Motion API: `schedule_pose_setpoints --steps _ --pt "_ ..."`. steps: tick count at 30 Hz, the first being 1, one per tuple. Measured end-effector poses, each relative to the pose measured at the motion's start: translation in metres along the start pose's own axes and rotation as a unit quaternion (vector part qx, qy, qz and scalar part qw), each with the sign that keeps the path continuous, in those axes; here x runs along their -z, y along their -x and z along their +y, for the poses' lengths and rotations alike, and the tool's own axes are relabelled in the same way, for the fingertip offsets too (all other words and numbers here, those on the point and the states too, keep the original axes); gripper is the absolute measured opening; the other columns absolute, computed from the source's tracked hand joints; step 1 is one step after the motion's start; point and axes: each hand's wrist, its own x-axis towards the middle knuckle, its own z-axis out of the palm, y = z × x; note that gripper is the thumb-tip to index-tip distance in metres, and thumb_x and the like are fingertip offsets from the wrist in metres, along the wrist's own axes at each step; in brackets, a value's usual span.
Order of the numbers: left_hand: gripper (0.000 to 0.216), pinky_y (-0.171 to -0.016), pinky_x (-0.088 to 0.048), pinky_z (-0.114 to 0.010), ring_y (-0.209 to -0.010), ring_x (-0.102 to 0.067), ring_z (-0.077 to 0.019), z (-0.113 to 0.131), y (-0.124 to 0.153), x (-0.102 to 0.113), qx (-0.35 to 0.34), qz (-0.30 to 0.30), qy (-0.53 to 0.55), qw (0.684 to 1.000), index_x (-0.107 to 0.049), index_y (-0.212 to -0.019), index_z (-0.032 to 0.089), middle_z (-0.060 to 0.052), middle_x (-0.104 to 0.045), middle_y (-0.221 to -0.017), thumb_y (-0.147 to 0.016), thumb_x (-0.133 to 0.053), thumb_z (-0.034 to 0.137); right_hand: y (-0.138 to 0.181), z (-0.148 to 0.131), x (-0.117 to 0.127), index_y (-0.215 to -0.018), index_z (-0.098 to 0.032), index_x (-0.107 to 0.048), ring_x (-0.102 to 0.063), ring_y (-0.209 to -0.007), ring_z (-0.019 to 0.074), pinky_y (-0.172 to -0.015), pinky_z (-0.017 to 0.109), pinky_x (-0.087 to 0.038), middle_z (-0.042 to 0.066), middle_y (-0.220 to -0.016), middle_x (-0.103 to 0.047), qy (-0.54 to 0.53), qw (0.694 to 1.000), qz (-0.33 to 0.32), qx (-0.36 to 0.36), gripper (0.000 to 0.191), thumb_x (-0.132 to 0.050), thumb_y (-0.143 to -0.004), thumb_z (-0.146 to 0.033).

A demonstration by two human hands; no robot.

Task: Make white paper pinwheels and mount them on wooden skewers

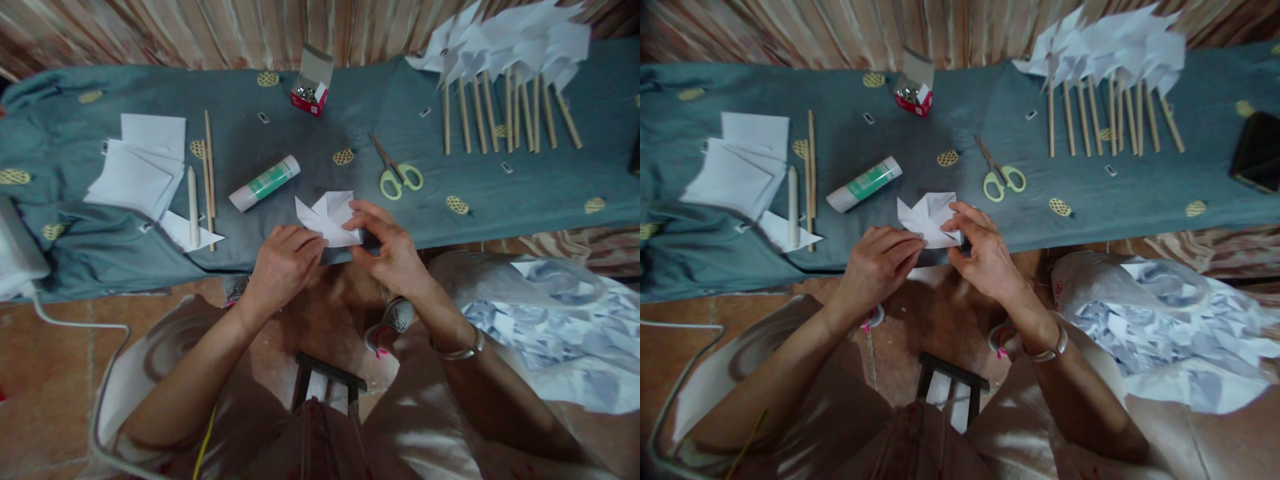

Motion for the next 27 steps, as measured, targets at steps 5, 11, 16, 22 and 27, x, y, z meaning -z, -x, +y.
schedule_pose_setpoints --steps 5,11,16,22,27 --pt "0.015 -0.073 -0.042 -0.035 -0.086 -0.062 -0.0198 0.002 0.000 0.003 -0.005 -0.007 -0.008 1.000 -0.067 -0.096 0.017 -0.006 -0.074 -0.099 -0.093 -0.052 0.015 -0.002 0.004 0.005 -0.091 -0.025 -0.069 -0.055 -0.126 0.0260 -0.109 0.049 -0.041 0.005 -0.134 -0.060 -0.077 0.997 -0.021 -0.022 0.015 -0.070 -0.077 -0.020" --pt "0.017 -0.073 -0.042 -0.036 -0.089 -0.062 -0.0210 0.003 0.001 0.001 0.004 -0.019 -0.005 1.000 -0.068 -0.094 0.018 -0.006 -0.074 -0.099 -0.093 -0.052 0.015 -0.004 0.004 0.003 -0.083 -0.027 -0.073 -0.058 -0.123 0.0240 -0.108 0.049 -0.043 0.002 -0.128 -0.065 -0.085 0.996 -0.026 -0.025 0.008 -0.072 -0.078 -0.020" --pt "0.018 -0.075 -0.044 -0.036 -0.091 -0.063 -0.0212 0.005 0.000 0.001 0.011 -0.010 0.009 1.000 -0.067 -0.102 0.017 -0.007 -0.074 -0.101 -0.094 -0.051 0.017 -0.006 0.003 -0.003 -0.086 -0.027 -0.075 -0.059 -0.120 0.0238 -0.106 0.048 -0.045 0.002 -0.125 -0.066 -0.061 0.998 -0.014 -0.015 0.010 -0.066 -0.084 -0.022" --pt "0.022 -0.075 -0.045 -0.034 -0.088 -0.065 -0.0193 0.010 -0.001 0.000 0.012 -0.012 0.020 1.000 -0.064 -0.112 0.016 -0.007 -0.074 -0.098 -0.097 -0.048 0.018 -0.010 0.002 -0.009 -0.085 -0.025 -0.074 -0.061 -0.113 0.0235 -0.102 0.047 -0.046 0.004 -0.121 -0.068 -0.024 1.000 0.004 -0.006 0.008 -0.066 -0.084 -0.023" --pt "0.021 -0.073 -0.045 -0.033 -0.088 -0.064 -0.0192 0.010 0.001 -0.005 -0.013 0.006 0.014 1.000 -0.066 -0.109 0.016 -0.007 -0.073 -0.099 -0.097 -0.049 0.020 -0.012 0.001 -0.011 -0.081 -0.024 -0.071 -0.059 -0.113 0.0241 -0.101 0.046 -0.046 0.005 -0.117 -0.068 -0.004 1.000 0.014 -0.008 0.003 -0.071 -0.081 -0.021"
